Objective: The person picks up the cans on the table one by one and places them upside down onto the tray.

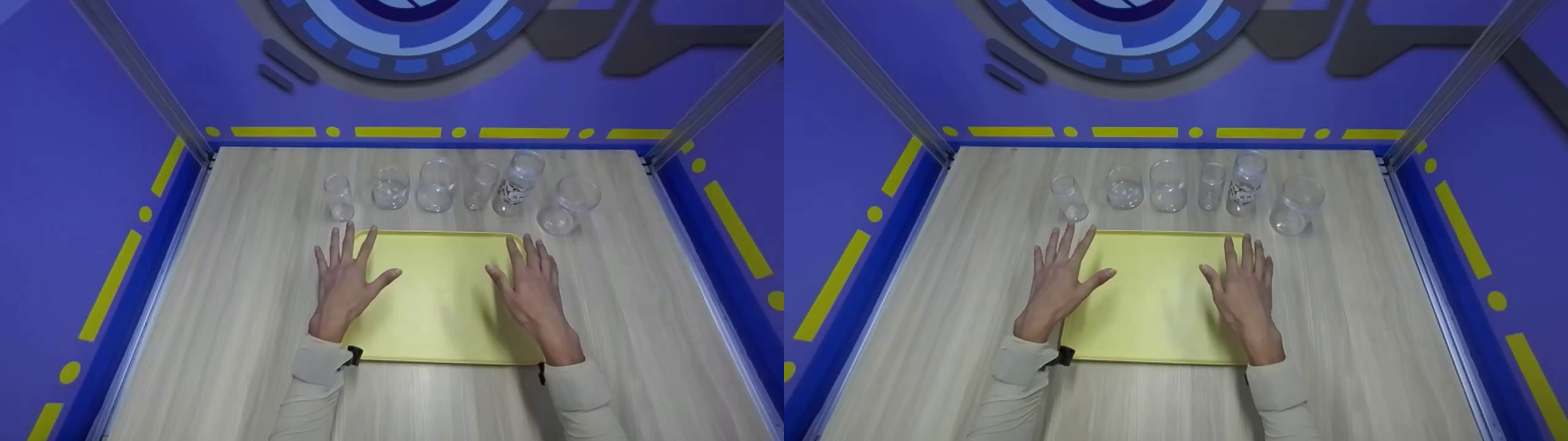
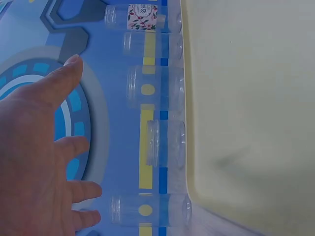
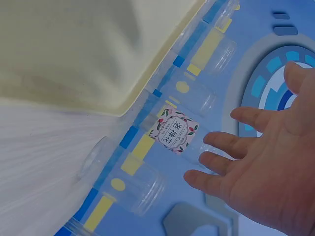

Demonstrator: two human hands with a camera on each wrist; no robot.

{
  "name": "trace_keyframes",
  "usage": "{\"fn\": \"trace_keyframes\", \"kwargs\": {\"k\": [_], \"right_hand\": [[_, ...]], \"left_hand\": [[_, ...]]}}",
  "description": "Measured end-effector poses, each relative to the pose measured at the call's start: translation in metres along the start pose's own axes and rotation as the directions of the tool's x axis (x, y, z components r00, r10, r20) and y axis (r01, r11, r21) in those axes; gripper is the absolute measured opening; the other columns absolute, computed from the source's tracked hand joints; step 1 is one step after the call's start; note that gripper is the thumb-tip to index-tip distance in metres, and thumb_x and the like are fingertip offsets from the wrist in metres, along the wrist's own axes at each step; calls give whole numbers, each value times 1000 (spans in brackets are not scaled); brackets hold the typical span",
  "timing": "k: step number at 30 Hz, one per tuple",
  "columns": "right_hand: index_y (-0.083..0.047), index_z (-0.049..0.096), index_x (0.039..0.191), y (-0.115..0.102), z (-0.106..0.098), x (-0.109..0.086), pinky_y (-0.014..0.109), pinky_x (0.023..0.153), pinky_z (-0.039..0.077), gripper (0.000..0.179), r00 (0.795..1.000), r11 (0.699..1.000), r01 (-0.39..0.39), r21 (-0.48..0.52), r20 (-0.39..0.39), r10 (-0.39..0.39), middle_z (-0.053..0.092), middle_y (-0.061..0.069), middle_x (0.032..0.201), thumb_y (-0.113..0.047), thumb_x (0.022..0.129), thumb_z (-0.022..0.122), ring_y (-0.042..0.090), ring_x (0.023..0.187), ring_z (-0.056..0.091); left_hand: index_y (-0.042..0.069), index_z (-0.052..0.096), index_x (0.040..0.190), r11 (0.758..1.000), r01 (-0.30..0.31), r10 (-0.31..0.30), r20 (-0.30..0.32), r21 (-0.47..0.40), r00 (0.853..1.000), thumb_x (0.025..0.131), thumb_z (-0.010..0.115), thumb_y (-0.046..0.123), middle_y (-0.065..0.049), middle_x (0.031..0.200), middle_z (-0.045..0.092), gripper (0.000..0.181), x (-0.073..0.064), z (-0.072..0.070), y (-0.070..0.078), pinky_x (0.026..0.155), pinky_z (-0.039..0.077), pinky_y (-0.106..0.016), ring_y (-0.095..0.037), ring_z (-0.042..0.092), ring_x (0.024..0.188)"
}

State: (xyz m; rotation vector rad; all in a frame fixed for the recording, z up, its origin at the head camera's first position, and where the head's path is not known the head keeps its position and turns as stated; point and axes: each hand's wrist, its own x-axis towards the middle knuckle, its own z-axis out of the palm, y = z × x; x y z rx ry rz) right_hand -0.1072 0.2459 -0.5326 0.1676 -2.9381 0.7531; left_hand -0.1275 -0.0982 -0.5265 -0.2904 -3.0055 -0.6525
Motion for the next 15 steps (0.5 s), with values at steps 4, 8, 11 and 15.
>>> {"fn": "trace_keyframes", "kwargs": {"k": [4,8,11,15], "right_hand": [[4,33,163,3,-1,1,69,122,10,75,1000,1000,-11,-9,19,11,21,37,166,-44,110,55,56,154,13],[4,31,163,6,-2,1,68,123,11,76,999,999,-19,-26,37,20,21,38,166,-44,110,55,56,154,14],[6,32,162,9,-2,0,69,122,12,75,998,999,-28,-33,47,30,21,39,165,-44,110,55,57,153,15],[9,32,161,13,-3,-2,70,121,15,76,998,998,-42,-40,53,44,23,41,163,-42,110,56,59,152,17]], "left_hand": [[23,32,169,1000,-15,15,-23,15,1000,92,56,80,-23,173,19,98,4,-2,-4,118,6,-78,-47,9,159],[22,30,170,1000,-12,12,-16,20,1000,92,55,81,-22,174,16,100,7,-4,-7,119,4,-78,-46,7,160],[22,29,170,1000,-14,14,-10,25,1000,92,56,80,-22,174,16,101,8,-4,-8,119,4,-77,-46,8,160],[22,29,170,1000,-13,13,0,29,1000,92,55,80,-22,174,16,101,9,-3,-10,119,5,-77,-46,8,160]]}}
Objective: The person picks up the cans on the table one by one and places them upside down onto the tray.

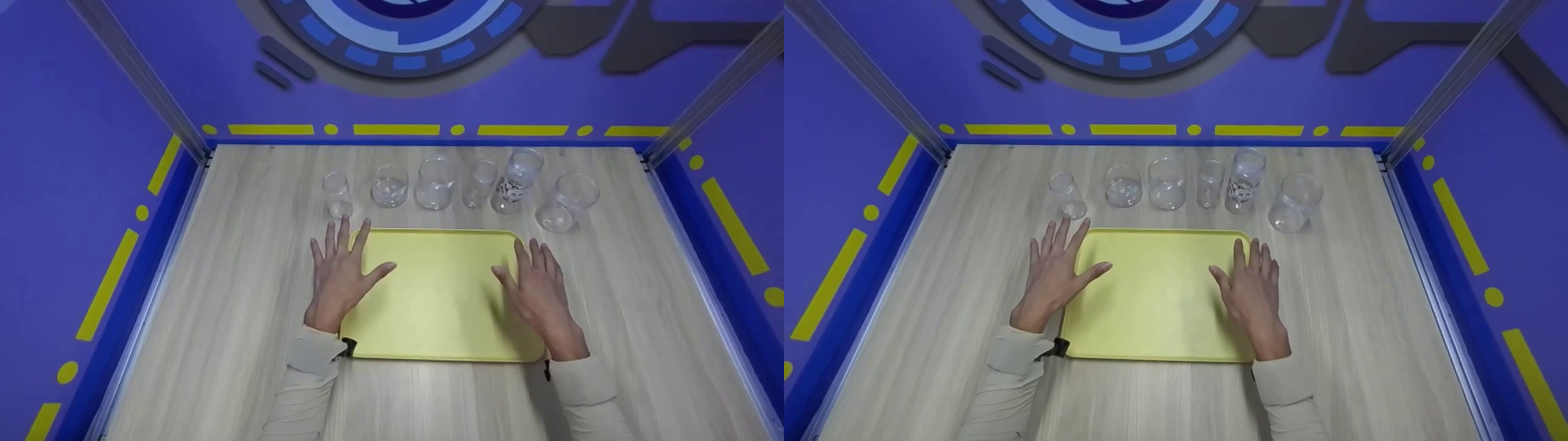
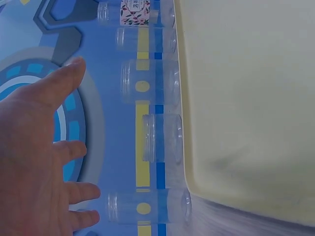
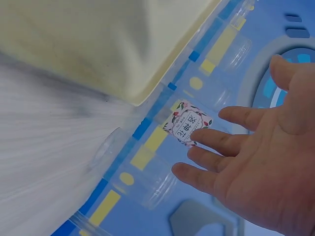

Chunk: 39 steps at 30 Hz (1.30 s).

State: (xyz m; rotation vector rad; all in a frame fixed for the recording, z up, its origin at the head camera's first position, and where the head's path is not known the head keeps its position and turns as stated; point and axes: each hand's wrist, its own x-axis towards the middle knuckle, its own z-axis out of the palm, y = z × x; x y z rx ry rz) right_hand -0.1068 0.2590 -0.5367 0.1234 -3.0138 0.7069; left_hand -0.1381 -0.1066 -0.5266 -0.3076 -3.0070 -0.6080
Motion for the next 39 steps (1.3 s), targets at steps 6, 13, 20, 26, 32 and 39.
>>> {"fn": "trace_keyframes", "kwargs": {"k": [6,13,20,26,32,39], "right_hand": [[12,28,160,8,-1,0,73,116,24,80,1000,1000,2,-29,-8,-3,28,44,158,-31,105,66,61,146,26],[17,37,153,18,2,1,73,93,45,70,1000,994,0,-108,-4,0,46,45,141,-18,101,69,62,126,48],[19,40,147,31,9,2,68,84,49,59,995,990,-57,-127,80,68,50,41,125,-12,103,63,57,114,52],[16,52,122,43,18,0,61,70,50,32,993,986,-70,-153,79,83,49,32,104,-8,101,59,49,95,52],[16,53,117,47,20,0,60,67,49,28,995,984,-53,-172,72,66,46,31,103,-6,100,56,49,93,50],[14,51,111,49,21,0,58,64,49,22,996,982,-40,-184,76,54,44,29,103,-4,98,56,47,92,48]], "left_hand": [[21,29,170,1000,1,-1,-8,18,1000,93,56,80,-23,173,19,101,2,-1,-2,119,6,-77,-46,10,160],[19,32,169,999,5,-3,-42,38,999,95,60,72,-23,172,23,95,4,-4,-6,118,10,-78,-46,16,158],[17,33,168,1000,13,-13,-59,10,998,96,62,68,-25,172,22,94,8,-9,-11,118,10,-78,-47,15,158],[15,32,168,999,16,-13,-67,36,998,96,64,67,-26,171,23,95,14,-13,-13,118,14,-78,-47,16,158],[13,33,168,999,17,-13,-75,49,997,96,65,66,-26,170,24,94,20,-18,-15,118,15,-77,-46,17,158],[11,32,168,998,22,-19,-63,52,998,97,65,65,-27,171,22,95,25,-20,-16,119,15,-76,-47,18,158]]}}
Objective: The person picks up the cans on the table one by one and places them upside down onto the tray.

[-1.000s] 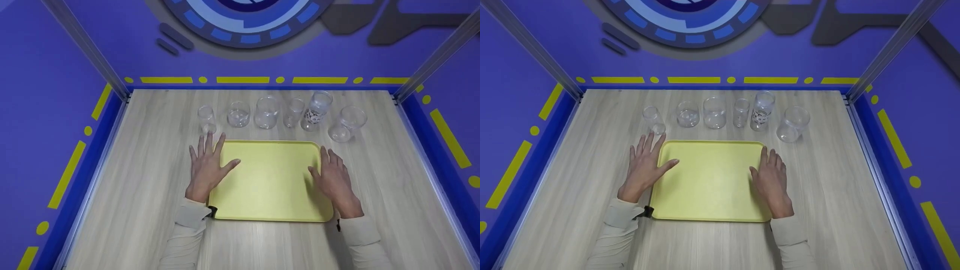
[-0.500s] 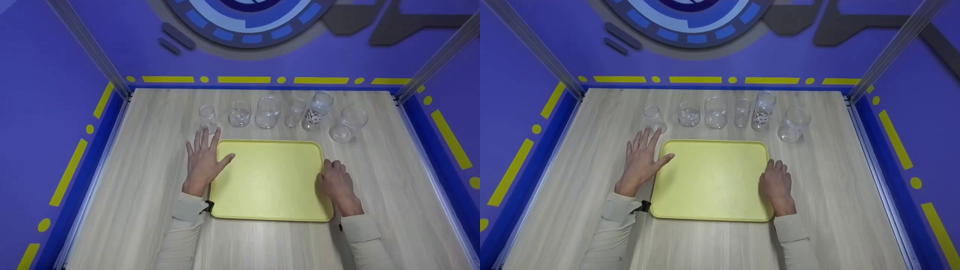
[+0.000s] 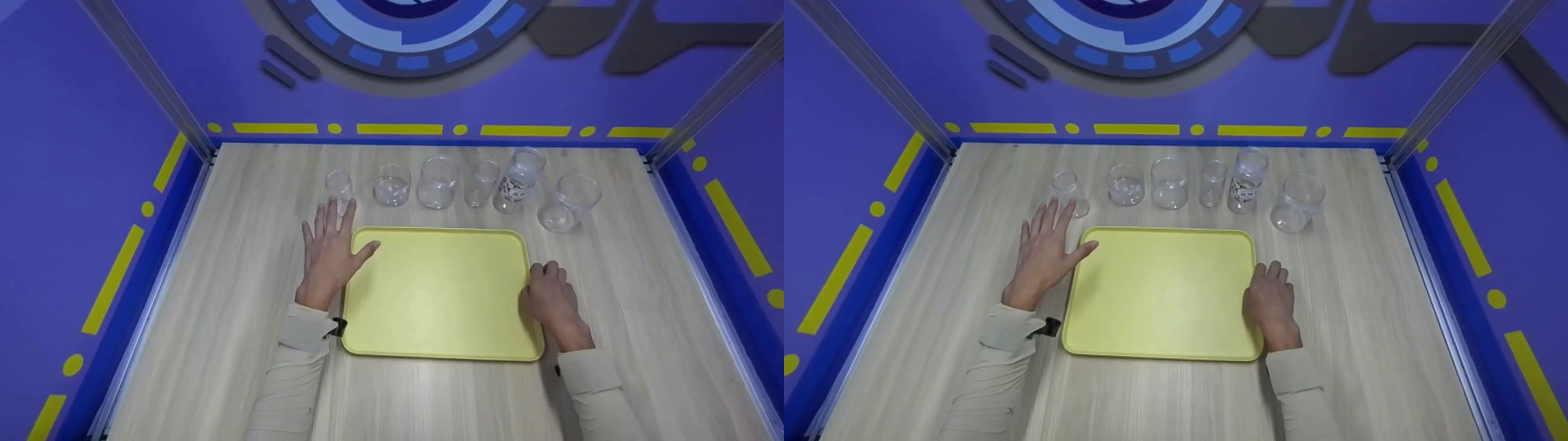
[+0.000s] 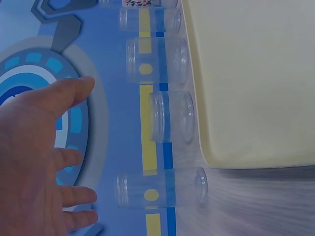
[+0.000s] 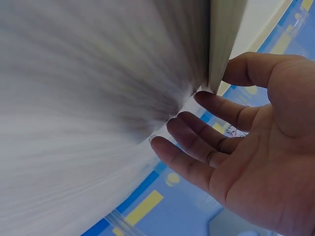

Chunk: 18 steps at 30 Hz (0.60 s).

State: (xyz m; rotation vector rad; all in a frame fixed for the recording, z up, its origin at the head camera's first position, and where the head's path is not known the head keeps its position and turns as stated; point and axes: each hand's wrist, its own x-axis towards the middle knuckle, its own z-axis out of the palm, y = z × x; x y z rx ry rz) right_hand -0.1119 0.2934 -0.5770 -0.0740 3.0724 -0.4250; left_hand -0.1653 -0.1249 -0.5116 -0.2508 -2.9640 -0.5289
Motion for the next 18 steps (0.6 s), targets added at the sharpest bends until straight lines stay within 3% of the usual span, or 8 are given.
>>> {"fn": "trace_keyframes", "kwargs": {"k": [18], "right_hand": [[14,48,116,1,1,0,59,69,48,24,999,1000,-8,2,51,8,42,30,106,-5,100,51,48,97,46]], "left_hand": [[8,31,167,1000,8,-8,3,-25,1000,96,68,61,-29,171,18,97,19,-4,-13,118,17,-75,-47,18,157]]}}
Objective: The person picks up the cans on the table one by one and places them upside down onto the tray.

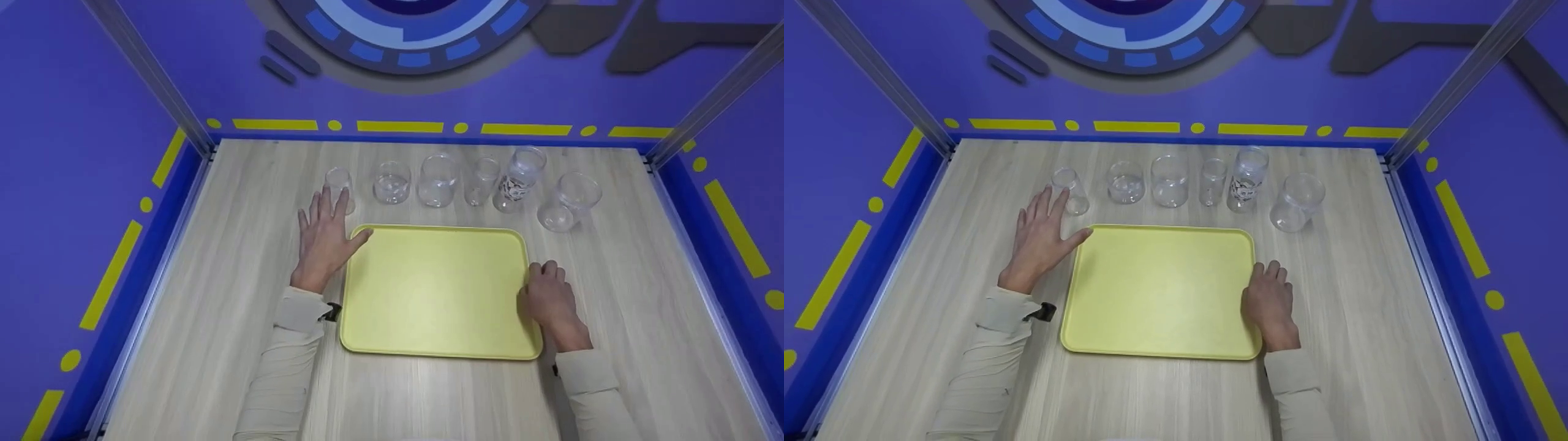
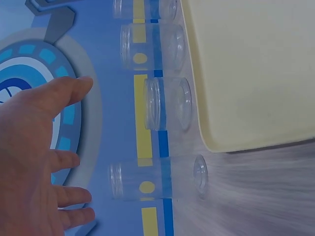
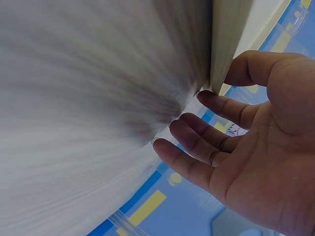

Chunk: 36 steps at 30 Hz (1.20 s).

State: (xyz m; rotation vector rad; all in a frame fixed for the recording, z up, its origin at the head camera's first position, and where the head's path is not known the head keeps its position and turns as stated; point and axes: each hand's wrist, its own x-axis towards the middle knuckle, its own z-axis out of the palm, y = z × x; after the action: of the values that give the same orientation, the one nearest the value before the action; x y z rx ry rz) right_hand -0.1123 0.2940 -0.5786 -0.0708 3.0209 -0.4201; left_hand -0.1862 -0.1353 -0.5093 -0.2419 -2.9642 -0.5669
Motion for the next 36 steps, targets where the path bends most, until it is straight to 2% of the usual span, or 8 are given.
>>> {"fn": "trace_keyframes", "kwargs": {"k": [12,17,21,30,36], "right_hand": [[12,48,110,1,1,1,59,66,48,22,999,1000,14,-11,-52,-14,42,29,104,-5,99,54,47,93,46],[11,48,110,2,5,-4,59,67,47,22,999,1000,1,-6,-33,-1,42,29,105,-6,98,55,48,96,46],[13,49,112,2,6,-8,60,68,47,24,1000,1000,-11,-6,-16,10,42,31,105,-6,98,52,49,97,46],[16,49,120,-2,3,2,60,73,46,31,1000,1000,-25,-16,-16,25,43,33,110,-7,100,48,49,100,45],[16,48,123,-1,6,2,62,76,46,33,999,999,-38,-14,-6,38,42,34,113,-9,101,46,50,103,45]], "left_hand": [[7,31,167,1000,6,-6,-10,-17,1000,97,70,56,-27,171,18,93,20,-5,-5,120,17,-74,-47,20,156],[8,31,167,999,16,-16,0,-36,1000,98,70,54,-27,171,19,92,20,0,-8,121,16,-73,-46,21,156],[7,32,167,999,25,-25,10,-46,1000,98,70,52,-27,171,20,90,22,6,-11,120,19,-72,-47,23,155],[7,32,167,999,38,-38,-20,-40,999,100,69,49,-27,170,22,87,42,3,-18,120,24,-68,-45,26,155],[7,35,165,998,42,-44,-26,-53,999,100,70,44,-27,169,25,83,50,4,-23,120,27,-66,-44,28,154]]}}
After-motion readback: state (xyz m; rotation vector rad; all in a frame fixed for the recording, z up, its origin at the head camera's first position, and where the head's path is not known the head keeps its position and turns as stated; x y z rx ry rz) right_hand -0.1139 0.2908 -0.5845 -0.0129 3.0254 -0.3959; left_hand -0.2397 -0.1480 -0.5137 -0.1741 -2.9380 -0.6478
